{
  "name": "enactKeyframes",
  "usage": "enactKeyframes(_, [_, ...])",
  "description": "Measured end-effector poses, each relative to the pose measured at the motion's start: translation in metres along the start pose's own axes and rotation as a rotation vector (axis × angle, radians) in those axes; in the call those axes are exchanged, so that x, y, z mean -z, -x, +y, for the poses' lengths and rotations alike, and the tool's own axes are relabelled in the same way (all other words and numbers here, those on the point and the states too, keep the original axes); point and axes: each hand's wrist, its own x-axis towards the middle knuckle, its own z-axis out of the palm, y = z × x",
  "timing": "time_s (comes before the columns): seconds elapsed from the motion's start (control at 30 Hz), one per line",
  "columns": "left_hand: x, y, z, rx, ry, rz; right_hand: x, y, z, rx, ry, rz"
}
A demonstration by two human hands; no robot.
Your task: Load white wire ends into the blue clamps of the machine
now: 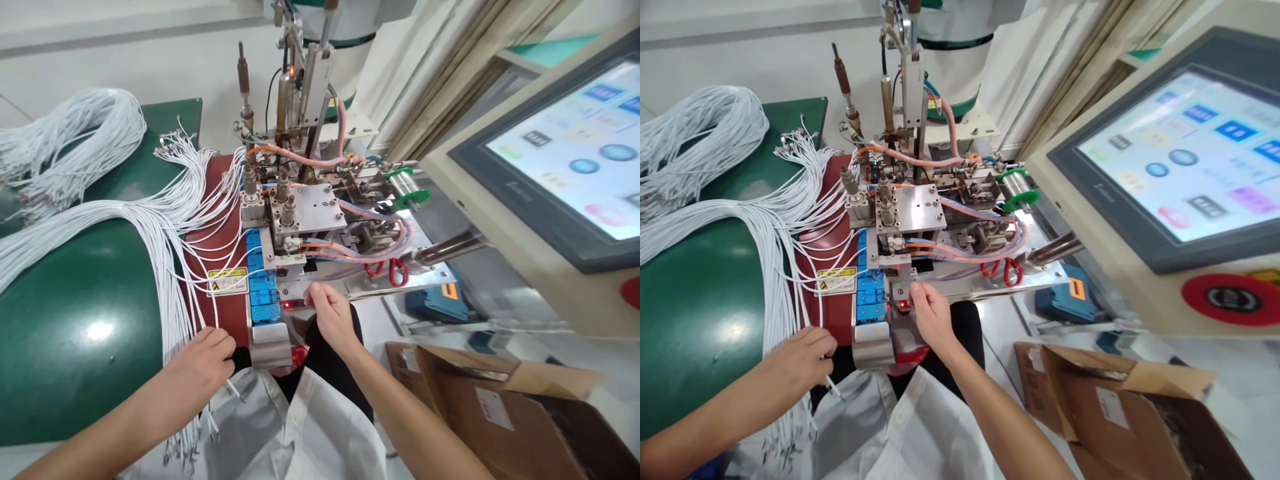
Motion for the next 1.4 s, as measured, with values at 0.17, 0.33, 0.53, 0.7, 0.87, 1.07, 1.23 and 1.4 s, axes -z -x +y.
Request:
enactKeyframes(0.17, [0.003,-0.019,-0.004,-0.116,0.183,0.188,0.0,0.006,-0.009,0.015,0.021,-0.012])
enactKeyframes(0.33, [0.005,-0.037,-0.003,0.013,0.463,0.425,0.0,0.02,-0.02,0.113,-0.005,-0.1])
enactKeyframes(0.53, [-0.001,-0.051,0.009,0.157,0.506,0.592,0.0,0.032,-0.031,0.291,-0.056,-0.168])
enactKeyframes(0.7, [-0.004,-0.062,0.022,0.124,0.474,0.674,-0.004,0.03,-0.039,0.261,0.012,-0.131])
enactKeyframes(0.87, [-0.004,-0.068,0.026,0.214,0.506,0.789,-0.01,0.03,-0.035,0.033,-0.206,-0.112])
enactKeyframes(1.07, [-0.014,-0.068,0.023,0.124,0.386,0.862,-0.009,0.023,-0.039,0.137,-0.038,-0.12])
enactKeyframes(1.23, [-0.016,-0.069,0.023,0.126,0.369,0.773,-0.011,0.019,-0.044,0.226,0.159,-0.095])
enactKeyframes(1.4, [-0.011,-0.071,0.023,0.318,0.692,0.631,-0.02,0.022,-0.037,-0.003,-0.054,-0.074])
